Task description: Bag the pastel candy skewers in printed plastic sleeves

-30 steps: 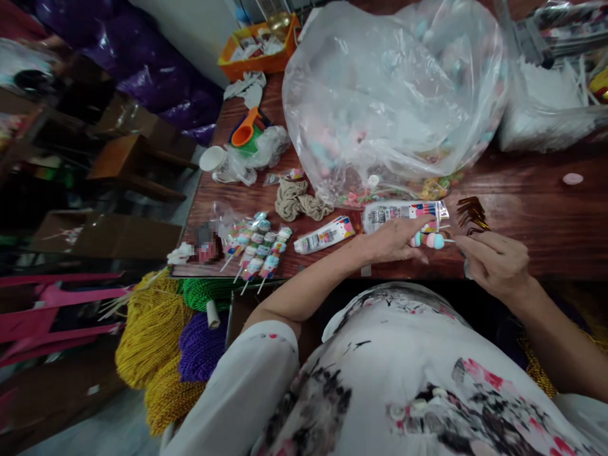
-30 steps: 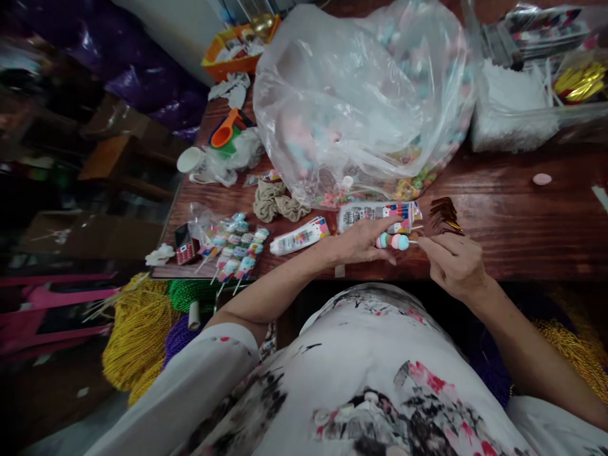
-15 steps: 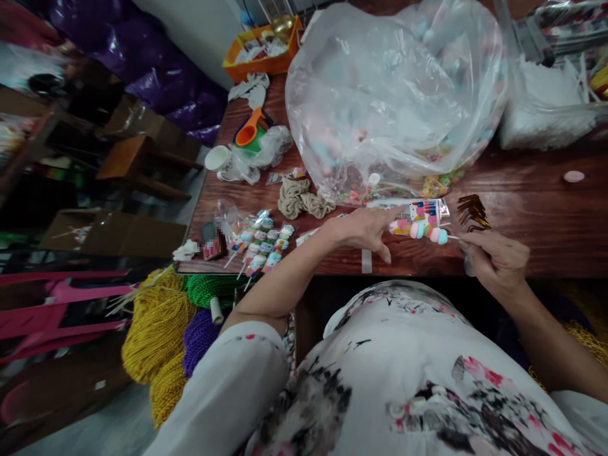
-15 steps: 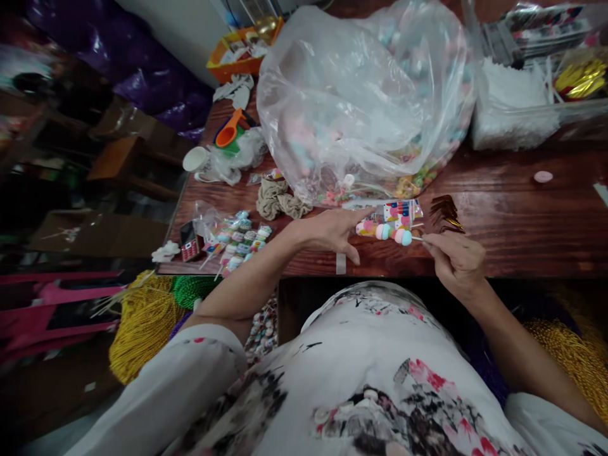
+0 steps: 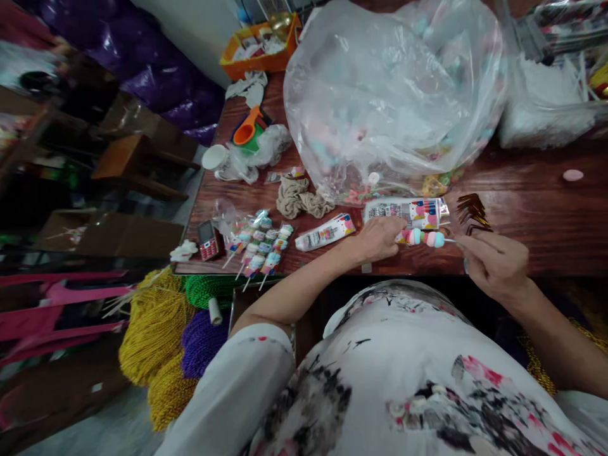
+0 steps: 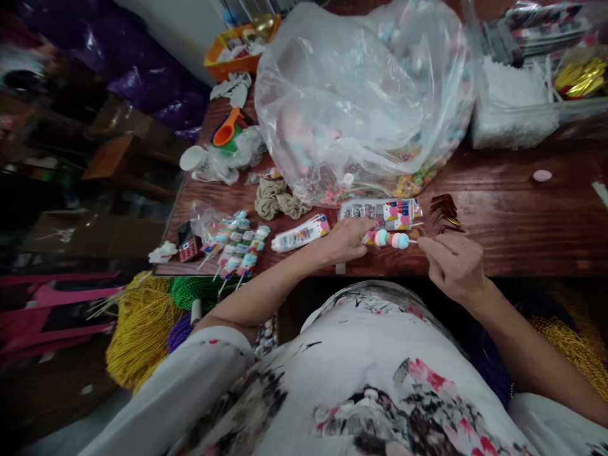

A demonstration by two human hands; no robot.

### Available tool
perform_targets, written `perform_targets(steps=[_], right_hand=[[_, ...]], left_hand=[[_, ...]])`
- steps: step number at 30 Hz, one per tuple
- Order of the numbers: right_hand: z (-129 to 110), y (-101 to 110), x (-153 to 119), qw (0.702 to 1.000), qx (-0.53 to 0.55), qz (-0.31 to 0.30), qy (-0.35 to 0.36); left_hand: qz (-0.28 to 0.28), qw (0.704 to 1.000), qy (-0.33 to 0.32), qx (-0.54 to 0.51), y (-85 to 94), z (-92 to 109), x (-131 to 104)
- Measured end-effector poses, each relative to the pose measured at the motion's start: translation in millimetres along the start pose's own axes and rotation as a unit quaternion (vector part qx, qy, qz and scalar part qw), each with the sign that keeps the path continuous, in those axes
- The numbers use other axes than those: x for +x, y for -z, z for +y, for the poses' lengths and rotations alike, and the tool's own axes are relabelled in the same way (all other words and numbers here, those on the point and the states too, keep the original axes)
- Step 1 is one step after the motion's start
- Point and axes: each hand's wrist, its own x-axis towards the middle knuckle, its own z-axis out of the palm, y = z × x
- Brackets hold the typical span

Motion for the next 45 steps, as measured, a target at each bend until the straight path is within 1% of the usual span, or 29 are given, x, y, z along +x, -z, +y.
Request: perform_targets(steps=[2,4,6,8,11,13,15,17,19,21,22,23,24,25,26,27,28,29,30,31,32,33,35,37,39,41,43,44,45], right_hand=[[1,1,0,0.985,0.101,-0.043,-0.130],[4,3,-1,0.949,0.188,-0.082,-0.241],[6,4,-1,0.922,0.226,-0.110,-0.295],[5,2,-3,0.924,0.218,-0.127,-0.288],[0,-5,-8,0.948,0.159,-0.148,-0.233],[-5,-11,-12,0.957,0.127,-0.159,-0.208],[-8,-15,-15,0.958,0.127,-0.158,-0.202],[-11,-17,-17,0.954,0.159,-0.132,-0.219],[-12,-18,-21,0.941,0.199,-0.080,-0.262],[-13,-21,-27,0.921,0.222,-0.016,-0.319],[-14,-23,-29,0.912,0.224,0.016,-0.344],[-15,-25,-32,0.904,0.222,0.049,-0.362],[-16,-28,-34,0.900,0.217,0.079,-0.371],[-17,-31,-36,0.898,0.211,0.105,-0.371],[-19,-35,-36,0.900,0.205,0.125,-0.364],[-22,-38,-36,0.904,0.198,0.137,-0.354],[-25,-42,-35,0.910,0.189,0.145,-0.340],[-28,-46,-33,0.919,0.179,0.149,-0.319],[-31,-49,-32,0.930,0.165,0.148,-0.293],[-34,-52,-30,0.943,0.147,0.144,-0.260],[-37,-54,-28,0.956,0.129,0.138,-0.224],[-40,-56,-27,0.967,0.111,0.129,-0.188],[-42,-58,-26,0.983,0.074,0.109,-0.124],[-42,-58,-28,0.992,0.029,0.098,-0.076],[-39,-58,-31,0.994,-0.019,0.095,-0.048],[-36,-58,-34,0.993,-0.053,0.100,-0.042],[-35,-60,-36,0.991,-0.059,0.100,-0.060],[-36,-62,-35,0.991,-0.045,0.093,-0.080],[-38,-63,-34,0.990,-0.011,0.078,-0.114]], left_hand=[[0.007,0.998,-0.018,0.064,0.3,1,1],[0.008,0.992,-0.043,0.116,2.1,1,1],[0.009,0.989,-0.058,0.137,3.5,1,1],[0.001,0.989,-0.064,0.133,2.6,2,0],[-0.025,0.992,-0.064,0.103,-2.5,2,1],[-0.040,0.993,-0.074,0.084,-4.3,2,2],[-0.035,0.992,-0.090,0.079,-0.3,1,3],[0.019,0.992,-0.091,0.088,11.6,-2,0],[0.121,0.987,-0.063,0.080,28.6,-4,-7],[0.236,0.971,-0.018,0.026,42.2,-3,-20],[0.292,0.956,0.009,-0.021,44.7,-2,-26],[0.347,0.933,0.038,-0.084,43.4,1,-32],[0.399,0.900,0.068,-0.162,38.2,4,-37],[0.444,0.853,0.094,-0.257,29.8,8,-38],[0.469,0.797,0.107,-0.366,19.5,12,-38],[0.474,0.728,0.109,-0.483,8.8,15,-34],[0.440,0.662,0.107,-0.597,-0.5,18,-29],[0.388,0.603,0.101,-0.689,-7.1,19,-22],[0.346,0.552,0.096,-0.753,-10.2,19,-15],[0.315,0.511,0.091,-0.795,-9.8,17,-8],[0.299,0.479,0.090,-0.820,-6.3,14,-2],[0.294,0.454,0.092,-0.836,-0.6,10,2],[0.283,0.420,0.105,-0.856,12.7,3,7],[0.264,0.400,0.124,-0.869,22.5,1,8],[0.249,0.381,0.142,-0.879,25.7,1,9],[0.254,0.351,0.155,-0.888,23.5,4,10],[0.280,0.326,0.165,-0.888,18.8,8,11],[0.295,0.324,0.169,-0.883,16.1,10,11],[0.309,0.332,0.172,-0.874,13.5,11,11]])
